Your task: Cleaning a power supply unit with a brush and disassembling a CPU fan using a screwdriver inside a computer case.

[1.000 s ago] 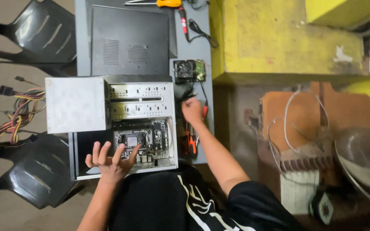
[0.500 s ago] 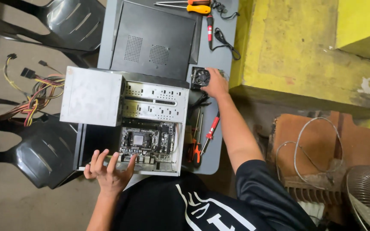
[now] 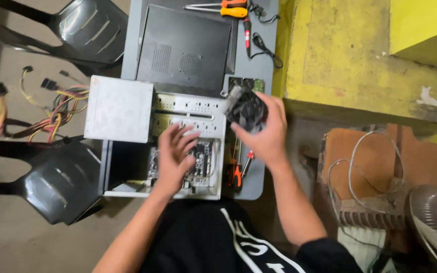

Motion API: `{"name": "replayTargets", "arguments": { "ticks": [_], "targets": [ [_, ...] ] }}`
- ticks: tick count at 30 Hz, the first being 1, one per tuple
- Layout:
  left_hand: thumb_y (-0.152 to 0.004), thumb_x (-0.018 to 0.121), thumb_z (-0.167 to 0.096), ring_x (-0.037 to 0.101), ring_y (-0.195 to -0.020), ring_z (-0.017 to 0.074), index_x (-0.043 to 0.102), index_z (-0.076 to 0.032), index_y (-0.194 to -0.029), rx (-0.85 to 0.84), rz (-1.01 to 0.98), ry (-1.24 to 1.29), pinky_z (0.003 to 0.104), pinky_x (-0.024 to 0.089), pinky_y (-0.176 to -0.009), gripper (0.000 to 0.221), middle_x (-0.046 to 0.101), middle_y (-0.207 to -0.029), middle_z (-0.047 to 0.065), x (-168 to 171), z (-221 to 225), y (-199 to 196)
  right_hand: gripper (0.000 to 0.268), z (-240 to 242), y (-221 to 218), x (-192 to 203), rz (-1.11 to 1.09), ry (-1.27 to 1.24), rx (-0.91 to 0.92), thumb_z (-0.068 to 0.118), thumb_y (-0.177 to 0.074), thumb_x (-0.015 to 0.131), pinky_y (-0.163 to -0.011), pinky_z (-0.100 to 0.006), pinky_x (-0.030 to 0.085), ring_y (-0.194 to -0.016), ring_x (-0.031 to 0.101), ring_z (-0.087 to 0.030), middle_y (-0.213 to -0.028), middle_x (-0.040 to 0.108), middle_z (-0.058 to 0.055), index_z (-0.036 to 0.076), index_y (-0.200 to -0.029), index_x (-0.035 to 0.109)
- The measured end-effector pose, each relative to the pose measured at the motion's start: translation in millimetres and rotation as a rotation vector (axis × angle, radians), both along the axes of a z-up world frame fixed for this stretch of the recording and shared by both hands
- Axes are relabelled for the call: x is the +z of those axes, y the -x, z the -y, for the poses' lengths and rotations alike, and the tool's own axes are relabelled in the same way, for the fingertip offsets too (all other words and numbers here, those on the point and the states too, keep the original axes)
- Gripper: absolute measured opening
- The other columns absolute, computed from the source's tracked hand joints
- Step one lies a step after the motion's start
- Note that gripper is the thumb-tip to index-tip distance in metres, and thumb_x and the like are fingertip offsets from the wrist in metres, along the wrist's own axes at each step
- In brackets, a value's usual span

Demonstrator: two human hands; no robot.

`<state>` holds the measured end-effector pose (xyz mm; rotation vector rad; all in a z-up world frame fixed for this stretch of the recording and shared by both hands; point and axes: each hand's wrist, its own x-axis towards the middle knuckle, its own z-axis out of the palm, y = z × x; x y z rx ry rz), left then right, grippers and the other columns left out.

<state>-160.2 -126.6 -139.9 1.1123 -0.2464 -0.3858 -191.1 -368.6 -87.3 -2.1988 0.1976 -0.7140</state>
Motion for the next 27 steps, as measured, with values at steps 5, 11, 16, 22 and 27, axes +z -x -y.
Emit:
{"name": "replayTargets", "arguments": {
  "ticks": [5,11,16,22,27],
  "targets": [
    [-0.054,0.088,-0.076,0.039,-0.145,0.0391,0.025,-0.013,-0.159,-0.266,-0.128,0.321,0.064,0.027,-0.119,0.138,0.036,-0.159,0.026,8.9,38.8,-10.4,0.084,-93.3,43.2,37.8,-0.036,-0.353,0.012,0.02,-0.069,0.097,-0.096,-0.043,0.056,-0.106,0.063,-0.034,-0.113,0.051,-0.024,-0.01,-0.133,0.052],
    [-0.088,0.063,-0.071,0.059,-0.129,0.0418,0.045,-0.01,-0.148,-0.366,-0.426,0.653,0.057,0.049,-0.11,0.088,0.059,-0.137,0.025,9.0,18.7,-9.6,0.091,-95.0,82.6,9.2,-0.036,-0.718,-0.001,0.03,-0.077,0.087,-0.081,-0.039,0.061,-0.1,0.07,-0.033,-0.14,0.05,-0.019,0.001,-0.149,0.039],
    [-0.088,0.064,-0.064,0.064,-0.121,0.0479,0.049,-0.007,-0.147,-0.336,-0.69,0.803,0.046,0.068,-0.082,0.083,0.058,-0.135,0.028,10.6,-34.8,-22.5,0.009,-14.6,125.5,-146.8,0.093,-0.304,-0.682,-0.001,-0.094,0.062,-0.055,-0.028,0.054,-0.052,0.068,-0.02,-0.081,0.067,-0.008,0.007,-0.092,0.066],
    [-0.087,0.059,-0.067,0.058,-0.129,0.0422,0.041,-0.008,-0.149,-0.427,-0.679,0.843,0.033,0.066,-0.051,0.089,0.053,-0.142,0.021,-1.5,-54.2,-39.4,0.027,-49.2,162.9,-266.4,-0.741,0.011,-0.513,0.025,-0.077,0.082,-0.081,-0.044,0.06,-0.088,0.074,-0.031,-0.088,0.074,-0.006,0.013,-0.101,0.077],
    [-0.09,0.062,-0.06,0.052,-0.13,0.0443,0.027,-0.005,-0.156,-0.477,-0.684,0.858,0.029,0.059,-0.035,0.093,0.045,-0.137,0.023,21.6,-60.6,-38.4,0.038,-57.3,160.0,-288.7,-0.946,-0.062,-0.489,0.026,-0.085,0.076,-0.088,-0.054,0.059,-0.101,0.072,-0.039,-0.109,0.064,-0.011,0.014,-0.118,0.062]
  ]
}}
